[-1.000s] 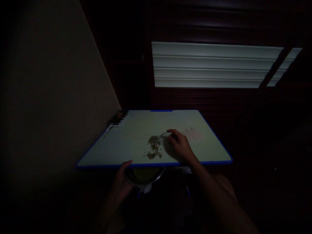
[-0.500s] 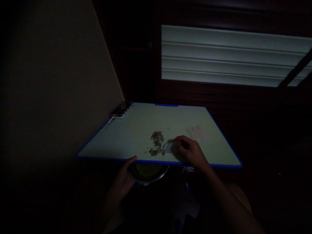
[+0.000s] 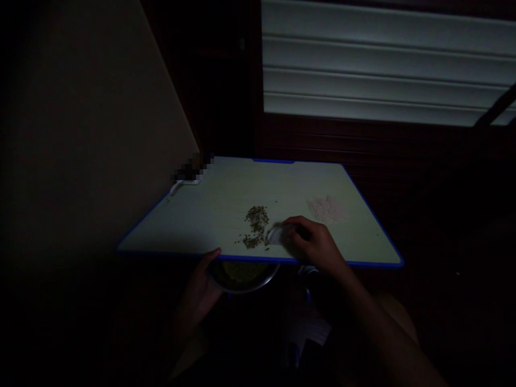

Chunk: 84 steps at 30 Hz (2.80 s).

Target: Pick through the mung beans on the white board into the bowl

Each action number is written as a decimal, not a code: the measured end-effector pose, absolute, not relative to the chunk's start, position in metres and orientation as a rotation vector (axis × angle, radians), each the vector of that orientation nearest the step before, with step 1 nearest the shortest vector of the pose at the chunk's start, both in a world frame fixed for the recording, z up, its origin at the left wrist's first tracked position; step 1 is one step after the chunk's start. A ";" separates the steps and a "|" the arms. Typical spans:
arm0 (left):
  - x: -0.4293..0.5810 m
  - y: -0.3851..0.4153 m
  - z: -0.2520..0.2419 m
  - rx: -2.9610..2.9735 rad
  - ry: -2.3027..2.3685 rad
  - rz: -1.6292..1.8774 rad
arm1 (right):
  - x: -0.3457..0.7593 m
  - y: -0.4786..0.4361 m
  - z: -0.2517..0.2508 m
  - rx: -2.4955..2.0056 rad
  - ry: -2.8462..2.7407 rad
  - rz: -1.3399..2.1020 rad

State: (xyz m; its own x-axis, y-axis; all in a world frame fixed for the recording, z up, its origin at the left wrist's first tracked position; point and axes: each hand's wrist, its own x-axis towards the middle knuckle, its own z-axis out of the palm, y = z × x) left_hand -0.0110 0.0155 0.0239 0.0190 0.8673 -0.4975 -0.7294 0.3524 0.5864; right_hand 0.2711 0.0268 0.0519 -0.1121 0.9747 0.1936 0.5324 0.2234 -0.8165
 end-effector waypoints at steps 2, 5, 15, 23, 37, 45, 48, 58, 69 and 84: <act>-0.010 0.015 0.026 0.174 0.934 1.251 | 0.271 0.026 0.054 -1.399 -1.768 0.748; -0.009 0.015 0.027 0.157 0.938 1.254 | 0.269 0.025 0.057 -1.372 -1.822 0.765; -0.011 0.014 0.027 0.145 0.917 1.248 | 0.266 0.023 0.061 -1.354 -1.851 0.780; -0.011 0.015 0.024 0.151 0.882 1.225 | 0.267 0.021 0.063 -1.367 -1.844 0.812; -0.013 0.015 0.020 0.156 0.858 1.248 | 0.286 0.008 0.069 -1.577 -1.735 0.837; -0.012 0.016 0.021 0.167 0.851 1.241 | 0.274 0.005 0.071 -1.570 -1.790 0.914; -0.012 0.015 0.021 0.157 0.856 1.235 | 0.269 0.005 0.069 -1.549 -1.802 0.911; -0.013 0.015 0.018 0.167 0.810 1.217 | 0.259 0.006 0.067 -1.451 -1.855 0.902; -0.013 0.015 0.017 0.164 0.827 1.229 | 0.251 0.003 0.074 -1.450 -1.864 0.912; -0.012 0.015 0.014 0.168 0.814 1.218 | 0.277 0.014 0.065 -1.602 -1.648 0.809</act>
State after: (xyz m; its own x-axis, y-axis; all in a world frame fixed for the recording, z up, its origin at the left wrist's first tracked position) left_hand -0.0117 0.0153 0.0143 0.1080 0.8790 -0.4645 -0.7656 0.3716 0.5252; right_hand 0.2774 0.0135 0.0651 -0.0003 0.9986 0.0535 0.5684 0.0441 -0.8216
